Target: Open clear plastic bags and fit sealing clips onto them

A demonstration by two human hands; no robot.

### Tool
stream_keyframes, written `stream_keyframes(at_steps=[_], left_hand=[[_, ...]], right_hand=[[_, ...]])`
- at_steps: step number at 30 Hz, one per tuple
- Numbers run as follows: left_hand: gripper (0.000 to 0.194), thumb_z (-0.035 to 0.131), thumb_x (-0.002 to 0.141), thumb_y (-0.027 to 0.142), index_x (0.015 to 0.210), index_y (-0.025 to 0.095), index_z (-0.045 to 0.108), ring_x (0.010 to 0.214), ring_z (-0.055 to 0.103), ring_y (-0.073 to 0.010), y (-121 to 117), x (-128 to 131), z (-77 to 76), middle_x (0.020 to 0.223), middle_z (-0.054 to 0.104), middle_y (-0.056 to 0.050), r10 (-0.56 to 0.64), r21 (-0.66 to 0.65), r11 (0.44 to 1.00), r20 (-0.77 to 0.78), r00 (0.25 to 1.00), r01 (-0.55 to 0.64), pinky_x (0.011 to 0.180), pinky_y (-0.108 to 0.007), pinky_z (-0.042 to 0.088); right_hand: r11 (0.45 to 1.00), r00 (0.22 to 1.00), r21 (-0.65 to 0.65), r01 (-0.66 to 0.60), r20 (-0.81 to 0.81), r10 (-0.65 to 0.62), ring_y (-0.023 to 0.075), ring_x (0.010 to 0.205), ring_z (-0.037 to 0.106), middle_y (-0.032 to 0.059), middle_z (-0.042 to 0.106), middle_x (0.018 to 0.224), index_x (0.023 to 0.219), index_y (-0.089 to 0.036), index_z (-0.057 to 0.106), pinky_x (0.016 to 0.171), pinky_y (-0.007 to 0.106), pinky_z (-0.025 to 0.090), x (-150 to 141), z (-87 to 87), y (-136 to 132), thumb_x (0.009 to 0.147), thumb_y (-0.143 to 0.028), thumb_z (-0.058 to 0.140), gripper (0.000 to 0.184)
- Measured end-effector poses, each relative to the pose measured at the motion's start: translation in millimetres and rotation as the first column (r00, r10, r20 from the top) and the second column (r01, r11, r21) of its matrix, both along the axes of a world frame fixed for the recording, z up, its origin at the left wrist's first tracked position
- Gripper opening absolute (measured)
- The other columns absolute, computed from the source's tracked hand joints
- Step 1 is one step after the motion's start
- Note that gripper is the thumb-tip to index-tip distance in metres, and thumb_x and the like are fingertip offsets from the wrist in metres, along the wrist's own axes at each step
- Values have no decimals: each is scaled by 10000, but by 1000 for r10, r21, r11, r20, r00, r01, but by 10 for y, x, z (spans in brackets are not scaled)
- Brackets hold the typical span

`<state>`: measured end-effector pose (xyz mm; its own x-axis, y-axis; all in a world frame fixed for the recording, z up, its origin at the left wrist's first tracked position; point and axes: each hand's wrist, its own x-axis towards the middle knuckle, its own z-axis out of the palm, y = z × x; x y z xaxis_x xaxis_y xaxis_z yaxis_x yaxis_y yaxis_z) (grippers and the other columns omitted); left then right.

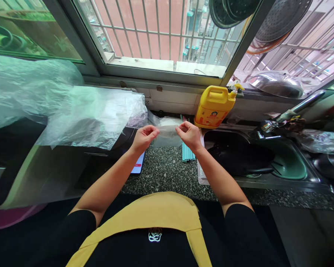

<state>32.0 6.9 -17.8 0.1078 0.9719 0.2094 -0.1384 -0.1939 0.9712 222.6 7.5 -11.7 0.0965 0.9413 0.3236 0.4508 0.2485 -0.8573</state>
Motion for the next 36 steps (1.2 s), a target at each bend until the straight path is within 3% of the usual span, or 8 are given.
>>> stream_keyframes(at_steps=[11, 17, 20, 23, 26, 30, 31, 36], left_hand=[[167, 638, 704, 291, 602, 171, 582, 522, 441, -83, -95, 150, -58, 560, 528, 26, 154, 111, 984, -122, 980, -141, 529, -217, 376], [173, 601, 746, 298, 628, 176, 571, 530, 441, -89, -96, 148, -70, 576, 519, 23, 155, 142, 981, -131, 979, -136, 541, -225, 386], [144, 605, 760, 320, 731, 179, 594, 585, 473, -107, -83, 75, -30, 665, 547, 0, 193, 237, 960, -191, 962, -146, 589, -244, 417], [280, 660, 726, 328, 966, 190, 618, 764, 527, -158, -19, 25, 87, 868, 593, -51, 345, 437, 875, -262, 901, -208, 745, -299, 449], [362, 712, 672, 312, 1011, 207, 638, 957, 517, -223, 118, 48, 245, 992, 614, -73, 352, 570, 820, -429, 832, -53, 912, -371, 393], [119, 692, 668, 256, 784, 233, 684, 887, 509, -235, 317, 153, 383, 818, 645, -45, 216, 514, 839, -619, 755, 182, 879, -388, 371], [32, 675, 678, 247, 708, 235, 676, 840, 505, -227, 352, 175, 403, 745, 634, -39, 187, 496, 842, -637, 748, 213, 854, -382, 373], [117, 626, 691, 214, 575, 229, 636, 728, 486, -200, 410, 186, 522, 623, 606, -29, 111, 455, 853, -639, 761, 257, 772, -356, 380]], right_hand=[[988, 988, 87, 131, 72, -138, 126, 573, 552, -13, 593, 608, 643, -212, 515, 581, 266, 423, -71, -40, 33, 705, -314, 607, 151], [988, 995, 138, 76, 50, -83, 110, 548, 527, -23, 574, 610, 667, -215, 504, 576, 261, 436, -92, -9, -21, 735, -313, 602, 154], [987, 996, 152, 49, 66, -59, 107, 542, 516, -28, 561, 604, 674, -214, 507, 576, 265, 431, -82, 14, -56, 749, -316, 598, 156], [986, 997, 162, -28, 81, 15, 103, 533, 506, -29, 559, 602, 691, -213, 522, 566, 262, 424, -83, 33, -83, 764, -328, 596, 156], [979, 991, 184, -88, 114, 67, 100, 533, 500, -26, 565, 611, 692, -211, 534, 561, 258, 420, -104, 49, -97, 770, -339, 606, 166], [977, 987, 188, -97, 143, 71, 106, 544, 508, -19, 578, 619, 688, -213, 550, 570, 260, 433, -109, 78, -98, 783, -399, 610, 217], [977, 988, 187, -99, 138, 74, 110, 553, 518, -17, 585, 626, 699, -215, 559, 578, 264, 443, -95, 81, -97, 786, -416, 608, 225], [976, 995, 195, -99, 45, 92, 188, 836, 617, 48, 666, 919, 951, -225, 616, 790, 341, 498, 74, -87, -92, 696, -505, 696, 386]])
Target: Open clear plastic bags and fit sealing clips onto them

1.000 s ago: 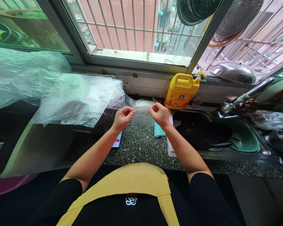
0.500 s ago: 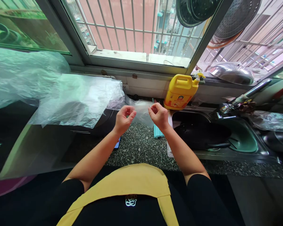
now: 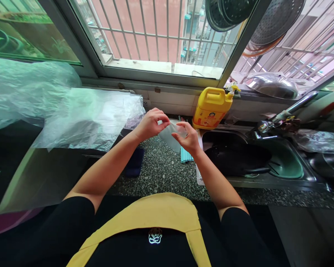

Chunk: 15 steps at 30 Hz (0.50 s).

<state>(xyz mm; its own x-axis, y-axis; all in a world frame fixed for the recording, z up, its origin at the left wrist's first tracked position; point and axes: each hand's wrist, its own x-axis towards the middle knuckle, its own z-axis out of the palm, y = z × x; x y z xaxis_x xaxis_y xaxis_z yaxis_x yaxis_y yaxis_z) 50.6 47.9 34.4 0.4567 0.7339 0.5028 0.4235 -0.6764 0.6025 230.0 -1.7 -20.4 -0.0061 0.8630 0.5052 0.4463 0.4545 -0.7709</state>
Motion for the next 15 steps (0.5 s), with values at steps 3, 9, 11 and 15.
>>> stream_keyframes(at_steps=[3, 9, 11, 15], left_hand=[[106, 622, 694, 215, 591, 230, 640, 713, 497, -184, -5, -42, 103, 631, 615, -20, -23, -34, 999, 52, 998, 25, 761, -340, 394], [79, 656, 674, 181, 599, 204, 648, 674, 519, -148, -9, -63, 263, 617, 604, -1, -38, -127, 990, 169, 985, 60, 728, -310, 411], [71, 671, 658, 157, 598, 189, 651, 654, 519, -133, -22, -53, 288, 606, 592, 3, -19, -185, 981, 226, 974, 62, 701, -295, 410], [60, 680, 648, 149, 598, 168, 654, 592, 496, -107, -47, -62, 282, 569, 580, 11, -9, -282, 955, 292, 956, 95, 614, -265, 390]], right_hand=[[991, 997, -127, -48, -74, 39, 255, 1013, 597, 98, 640, 1076, 1053, -205, 603, 898, 413, 474, 112, -321, 14, 587, -584, 744, 617], [916, 968, -400, -2, -231, -99, 285, 1059, 591, 114, 648, 1090, 1065, -189, 585, 953, 457, 442, 115, -941, 51, 460, -585, 791, 752], [902, 933, -428, -63, -346, -100, 261, 1045, 600, 102, 657, 1090, 1056, -204, 581, 922, 422, 470, 34, -1031, 81, 467, -581, 783, 728], [915, 852, -386, -119, -512, -106, 227, 957, 630, 91, 671, 1049, 991, -211, 597, 819, 366, 523, -179, -1103, 200, 462, -627, 750, 690]])
